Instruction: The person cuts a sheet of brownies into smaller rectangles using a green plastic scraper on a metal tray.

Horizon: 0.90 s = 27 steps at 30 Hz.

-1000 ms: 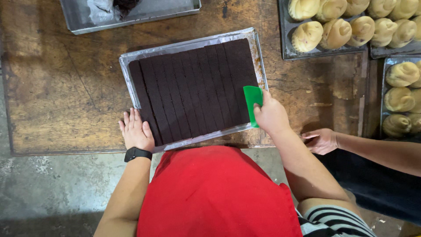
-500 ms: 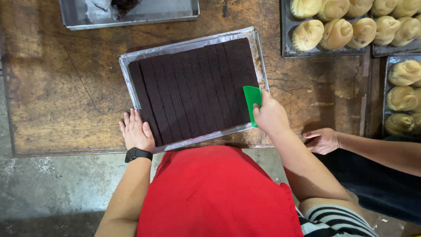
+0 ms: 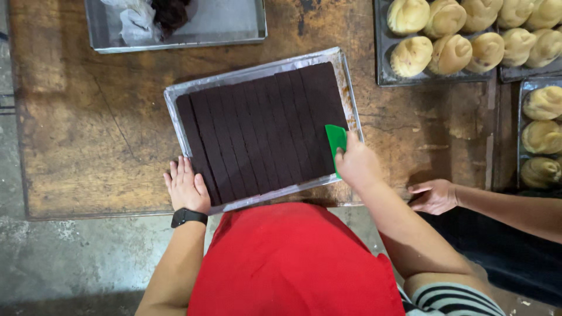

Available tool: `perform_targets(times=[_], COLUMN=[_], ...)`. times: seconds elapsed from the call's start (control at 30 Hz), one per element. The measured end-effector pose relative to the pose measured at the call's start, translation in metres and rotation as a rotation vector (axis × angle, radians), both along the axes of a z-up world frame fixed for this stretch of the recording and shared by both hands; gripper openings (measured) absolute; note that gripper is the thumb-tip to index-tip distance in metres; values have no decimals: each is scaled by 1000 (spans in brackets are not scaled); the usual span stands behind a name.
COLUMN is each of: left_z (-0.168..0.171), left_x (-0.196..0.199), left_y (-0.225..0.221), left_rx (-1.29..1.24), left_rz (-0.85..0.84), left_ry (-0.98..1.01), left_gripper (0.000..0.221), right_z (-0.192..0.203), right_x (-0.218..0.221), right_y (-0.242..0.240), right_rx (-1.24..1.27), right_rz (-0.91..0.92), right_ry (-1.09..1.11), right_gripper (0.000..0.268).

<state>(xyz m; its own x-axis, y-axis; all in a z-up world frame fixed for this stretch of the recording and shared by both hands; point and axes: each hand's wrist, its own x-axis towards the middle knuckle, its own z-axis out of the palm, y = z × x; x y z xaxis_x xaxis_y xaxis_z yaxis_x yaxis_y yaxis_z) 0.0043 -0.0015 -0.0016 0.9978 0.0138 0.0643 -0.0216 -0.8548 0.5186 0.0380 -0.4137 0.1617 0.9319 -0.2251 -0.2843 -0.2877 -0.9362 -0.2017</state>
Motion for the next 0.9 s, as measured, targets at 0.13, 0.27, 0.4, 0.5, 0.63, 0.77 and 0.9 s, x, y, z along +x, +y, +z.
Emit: perform_targets(times=[0.13,0.27,0.4,0.5,0.63,0.77,0.9], left_z=[1,0,-3,-4,-5,-7,-5], left_x=[-2,-2,0,-8,2,-4,-4], left_y=[-1,0,-1,0,-3,-1,0], left_rx=[-14,2,5,9,-8,6,13], left_rz=[10,4,5,16,17,27,30], left_ry=[12,12,13,10,-21,-34,-15], left_gripper=[59,59,59,58,60,58,58], right_z=[-7,-12,-26,-37,-41,-48,-57], right_x=[-2,2,17,14,7,-32,-25], right_y=[0,4,10,7,2,2,-7], right_rx=[17,-29,-6,-8,33,75,119], right_rz=[-7,29,-51,-19,21,82,99], right_ry=[-65,-63,69,22,-124,-398,-541], right_gripper=[35,34,31,28,23,27,26])
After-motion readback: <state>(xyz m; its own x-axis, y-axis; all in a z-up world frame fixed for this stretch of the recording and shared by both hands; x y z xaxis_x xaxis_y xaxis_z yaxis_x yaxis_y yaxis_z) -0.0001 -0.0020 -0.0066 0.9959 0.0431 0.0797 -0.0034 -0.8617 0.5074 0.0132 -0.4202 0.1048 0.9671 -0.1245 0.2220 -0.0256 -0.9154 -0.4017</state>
